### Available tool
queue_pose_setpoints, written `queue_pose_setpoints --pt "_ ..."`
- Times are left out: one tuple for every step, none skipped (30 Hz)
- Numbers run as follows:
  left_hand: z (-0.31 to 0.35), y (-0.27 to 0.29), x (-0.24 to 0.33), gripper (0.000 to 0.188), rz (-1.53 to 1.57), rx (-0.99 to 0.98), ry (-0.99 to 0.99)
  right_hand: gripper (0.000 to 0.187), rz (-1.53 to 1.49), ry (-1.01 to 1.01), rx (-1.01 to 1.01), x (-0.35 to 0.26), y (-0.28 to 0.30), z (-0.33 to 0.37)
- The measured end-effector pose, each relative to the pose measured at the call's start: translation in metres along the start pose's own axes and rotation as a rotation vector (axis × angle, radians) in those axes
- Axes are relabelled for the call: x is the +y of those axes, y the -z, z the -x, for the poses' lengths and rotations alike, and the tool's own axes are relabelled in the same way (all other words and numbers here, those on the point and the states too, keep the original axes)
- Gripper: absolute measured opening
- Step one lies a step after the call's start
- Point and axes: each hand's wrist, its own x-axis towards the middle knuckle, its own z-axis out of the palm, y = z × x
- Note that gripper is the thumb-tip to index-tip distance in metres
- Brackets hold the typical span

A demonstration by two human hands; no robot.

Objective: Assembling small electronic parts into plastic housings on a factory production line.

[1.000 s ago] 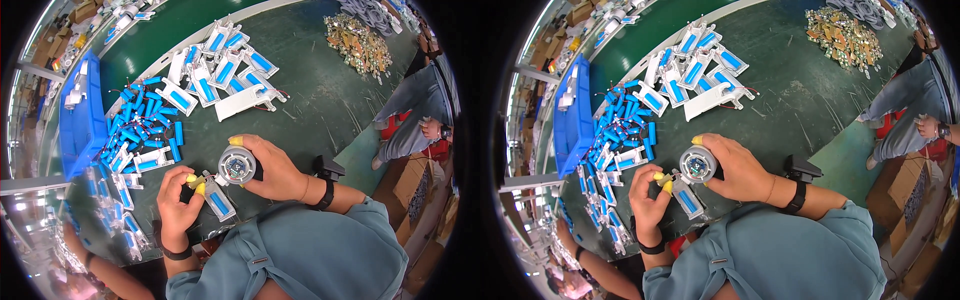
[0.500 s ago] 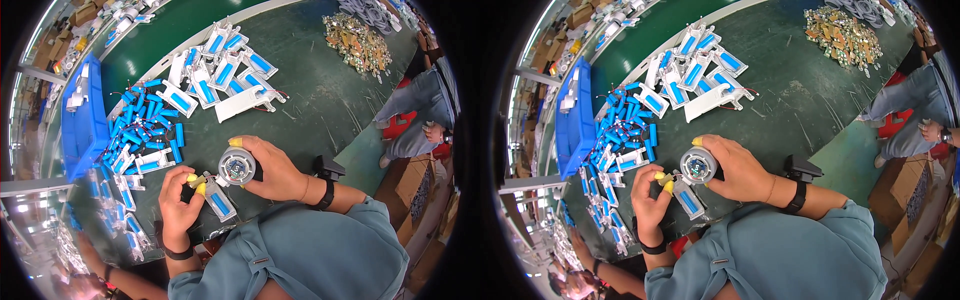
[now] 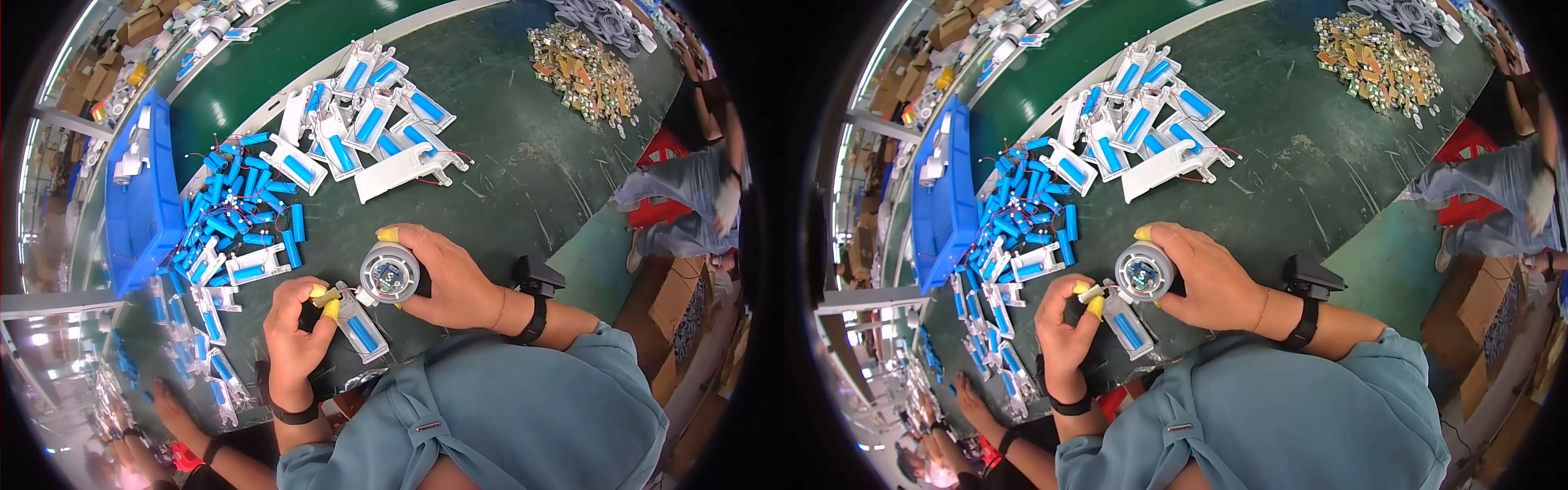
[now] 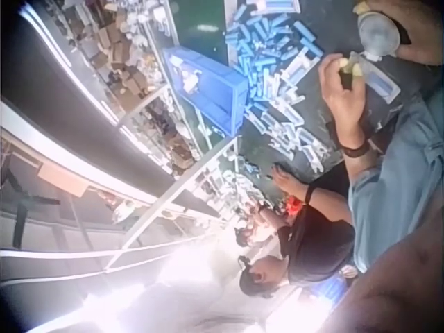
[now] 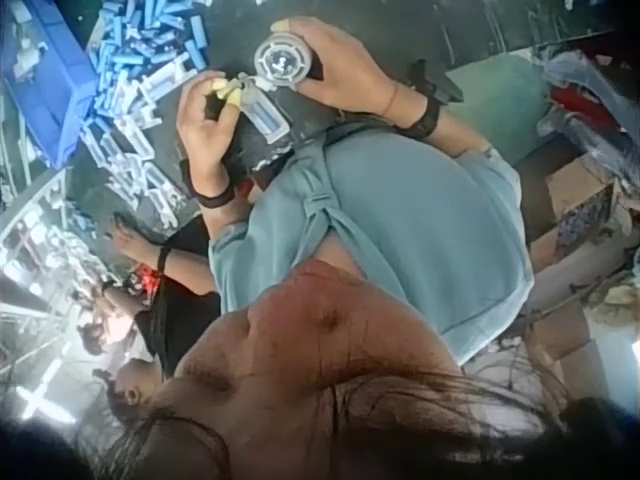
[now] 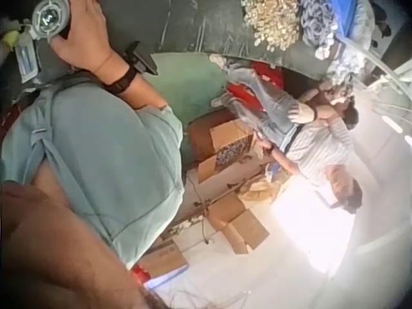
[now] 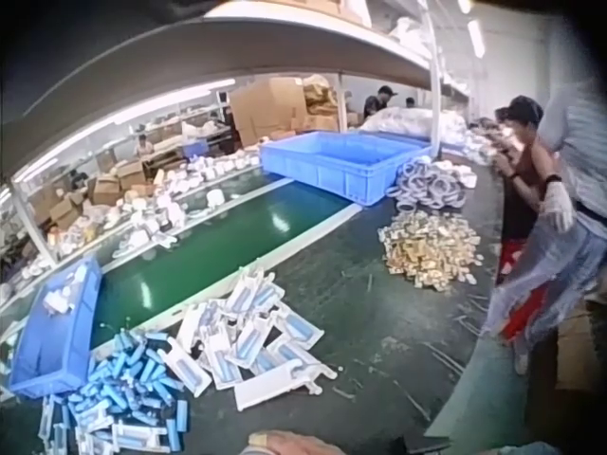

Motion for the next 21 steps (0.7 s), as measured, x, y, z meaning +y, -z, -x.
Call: queue_pose_setpoints --pt "0.001 0.001 -0.001 0.036 -0.022 -0.013 -0.010 0.068 0.004 -0.004 -0.002 0.000 0.000 0.000" --pt "0.002 0.001 -0.004 0.036 -0.025 -0.011 -0.011 0.068 0.002 0.000 -0.001 0.000 0.000 -0.001" --pt "0.002 0.000 -0.006 0.036 -0.055 -0.008 -0.013 0.067 0.002 -0.011 -0.004 0.001 0.001 -0.002" --pt "0.003 0.001 -0.006 0.036 -0.086 -0.002 -0.014 0.067 0.002 -0.020 -0.009 0.000 0.001 -0.002" --pt "0.003 0.002 -0.004 0.036 -0.092 0.002 -0.014 0.067 -0.002 -0.014 -0.010 0.000 0.002 -0.002" --pt "0.003 0.002 -0.001 0.035 -0.056 -0.011 0.050 0.067 0.011 -0.016 -0.006 0.000 0.003 -0.002" --pt "0.005 0.004 0.004 0.034 -0.031 -0.008 0.118 0.068 0.017 -0.002 -0.011 -0.003 0.003 -0.004" --pt "0.009 0.007 0.001 0.032 0.057 -0.033 0.163 0.068 -0.002 0.032 -0.028 -0.002 0.003 -0.007" --pt "0.015 0.007 -0.003 0.031 0.145 -0.054 0.206 0.069 0.012 0.013 -0.047 -0.002 0.007 -0.005" --pt "0.021 0.006 0.000 0.031 0.358 -0.021 0.227 0.070 0.019 0.010 -0.075 -0.003 0.006 -0.006" --pt "0.017 0.008 0.005 0.032 0.374 -0.053 0.183 0.071 -0.058 -0.017 -0.096 -0.008 0.008 -0.005" --pt "0.016 0.013 0.012 0.031 0.366 -0.090 0.168 0.072 -0.135 -0.044 -0.125 -0.012 0.009 -0.003" --pt "0.016 0.021 0.022 0.030 0.358 -0.128 0.157 0.072 -0.161 0.007 -0.160 -0.012 0.009 -0.003" --pt "0.020 0.033 0.033 0.031 0.450 -0.128 0.218 0.071 -0.152 0.036 -0.183 -0.014 0.006 -0.002" --pt "0.021 0.042 0.043 0.032 0.563 -0.142 0.267 0.071 -0.127 0.051 -0.194 -0.015 0.005 -0.001" --pt "0.018 0.054 0.057 0.032 0.592 -0.089 0.365 0.071 -0.135 0.081 -0.221 -0.014 0.003 0.000" --pt "0.013 0.068 0.064 0.031 0.504 -0.047 0.341 0.069 -0.083 0.103 -0.234 -0.012 0.003 0.000" --pt "0.010 0.086 0.064 0.028 0.519 0.045 0.329 0.067 -0.029 0.122 -0.247 -0.012 0.001 -0.002" --pt "0.008 0.110 0.063 0.026 0.529 0.140 0.321 0.067 -0.034 0.141 -0.269 -0.013 -0.003 -0.005" --pt "-0.001 0.134 0.058 0.025 0.460 0.224 0.370 0.066 -0.018 0.082 -0.281 -0.012 -0.006 -0.008" --pt "-0.012 0.151 0.089 0.024 0.330 0.307 0.371 0.064 -0.037 0.074 -0.244 -0.015 0.009 0.003"
